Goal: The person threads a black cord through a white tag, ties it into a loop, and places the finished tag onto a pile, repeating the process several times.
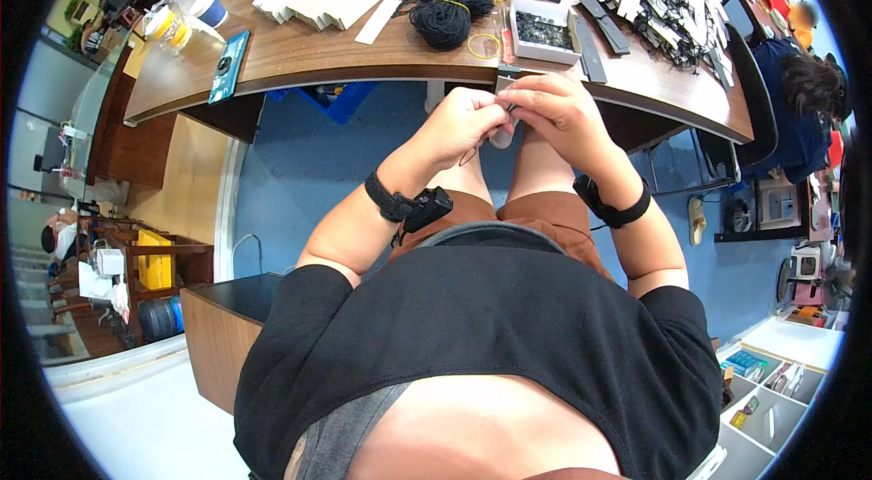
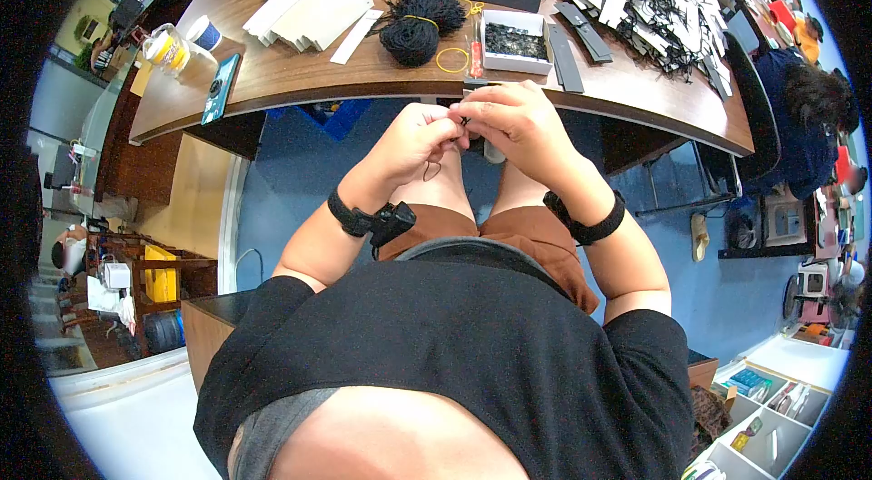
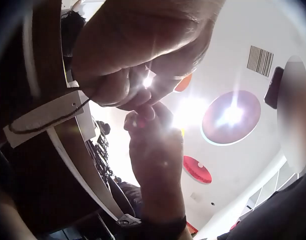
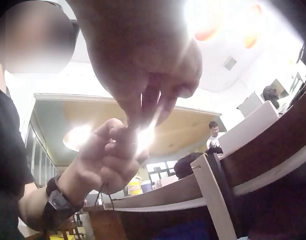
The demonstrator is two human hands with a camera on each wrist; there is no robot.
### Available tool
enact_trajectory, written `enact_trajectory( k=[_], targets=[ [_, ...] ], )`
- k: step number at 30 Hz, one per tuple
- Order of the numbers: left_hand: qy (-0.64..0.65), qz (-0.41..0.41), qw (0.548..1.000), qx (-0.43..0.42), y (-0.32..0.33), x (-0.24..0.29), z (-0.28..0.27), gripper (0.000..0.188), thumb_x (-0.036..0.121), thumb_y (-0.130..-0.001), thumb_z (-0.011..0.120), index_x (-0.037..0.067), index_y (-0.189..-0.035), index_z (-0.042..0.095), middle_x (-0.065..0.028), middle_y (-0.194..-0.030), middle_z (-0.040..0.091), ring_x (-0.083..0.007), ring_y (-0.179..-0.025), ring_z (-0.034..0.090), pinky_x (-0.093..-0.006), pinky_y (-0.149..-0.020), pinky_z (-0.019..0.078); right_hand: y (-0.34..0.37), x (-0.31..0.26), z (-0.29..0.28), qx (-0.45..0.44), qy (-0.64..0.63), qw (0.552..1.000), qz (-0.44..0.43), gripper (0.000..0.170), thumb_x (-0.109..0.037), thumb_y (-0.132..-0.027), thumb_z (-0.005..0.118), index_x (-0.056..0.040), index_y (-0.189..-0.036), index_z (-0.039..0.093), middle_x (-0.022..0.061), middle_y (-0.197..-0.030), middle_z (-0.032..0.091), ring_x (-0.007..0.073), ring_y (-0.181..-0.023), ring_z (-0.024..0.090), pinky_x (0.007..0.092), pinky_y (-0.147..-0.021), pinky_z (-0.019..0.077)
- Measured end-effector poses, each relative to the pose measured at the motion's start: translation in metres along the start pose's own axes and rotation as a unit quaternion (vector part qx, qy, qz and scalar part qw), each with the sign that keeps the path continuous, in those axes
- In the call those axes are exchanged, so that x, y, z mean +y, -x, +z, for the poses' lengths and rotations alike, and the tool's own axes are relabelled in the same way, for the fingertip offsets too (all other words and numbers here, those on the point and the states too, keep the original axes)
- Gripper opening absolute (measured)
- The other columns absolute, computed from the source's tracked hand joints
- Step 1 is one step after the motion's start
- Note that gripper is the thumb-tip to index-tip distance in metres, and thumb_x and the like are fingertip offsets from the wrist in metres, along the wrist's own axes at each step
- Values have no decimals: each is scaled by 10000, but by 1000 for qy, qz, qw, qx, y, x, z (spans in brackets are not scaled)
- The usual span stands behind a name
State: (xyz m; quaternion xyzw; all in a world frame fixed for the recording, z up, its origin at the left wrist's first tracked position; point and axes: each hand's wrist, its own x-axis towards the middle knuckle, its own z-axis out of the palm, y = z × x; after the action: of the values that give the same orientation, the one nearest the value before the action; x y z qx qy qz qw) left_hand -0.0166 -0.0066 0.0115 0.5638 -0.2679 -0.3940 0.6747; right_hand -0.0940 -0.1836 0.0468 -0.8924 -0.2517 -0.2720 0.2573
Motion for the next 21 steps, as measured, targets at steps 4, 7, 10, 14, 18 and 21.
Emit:
enact_trajectory(
  k=[4,7,10,14,18,21],
  targets=[
    [51,-55,996,-46,1,6,-5,189,137,-844,528,-9,-818,646,10,-648,545,-17,-524,410,-156,-459,297,4,4,1,-7,-22,1000,18,138,-78,-731,654,-89,-868,647,48,-848,642,230,-803,595,339,-711,431],
    [48,-40,998,-22,2,12,0,183,116,-849,515,-14,-858,643,4,-665,550,-22,-540,421,-159,-483,315,5,-2,0,-17,-120,982,145,102,-79,-731,651,-80,-830,629,53,-820,629,227,-784,594,331,-713,422],
    [-76,66,993,62,0,13,-1,166,114,-838,531,-15,-834,636,3,-690,558,-38,-584,442,-185,-531,359,5,4,-4,48,61,997,23,120,-80,-717,657,-72,-828,612,41,-801,611,211,-762,588,323,-710,425],
    [-423,227,862,165,-2,5,-7,177,130,-811,586,21,-672,577,-21,-720,575,-60,-599,479,-207,-518,367,10,5,-9,57,140,987,-56,148,-86,-695,641,-71,-836,598,27,-812,596,189,-749,577,322,-708,424],
    [34,11,996,76,-2,10,-7,161,157,-842,605,31,-744,587,-5,-677,518,-65,-552,446,-200,-459,333,17,5,-6,71,179,978,-85,157,-103,-693,597,-74,-847,601,23,-826,591,179,-752,567,325,-707,423],
    [366,-121,922,31,-8,-3,-6,158,179,-881,591,22,-866,595,25,-640,445,-47,-515,376,-172,-400,271,20,1,-3,65,183,977,-92,179,-123,-688,575,-79,-859,609,25,-833,588,173,-753,561,324,-701,419]
  ],
)
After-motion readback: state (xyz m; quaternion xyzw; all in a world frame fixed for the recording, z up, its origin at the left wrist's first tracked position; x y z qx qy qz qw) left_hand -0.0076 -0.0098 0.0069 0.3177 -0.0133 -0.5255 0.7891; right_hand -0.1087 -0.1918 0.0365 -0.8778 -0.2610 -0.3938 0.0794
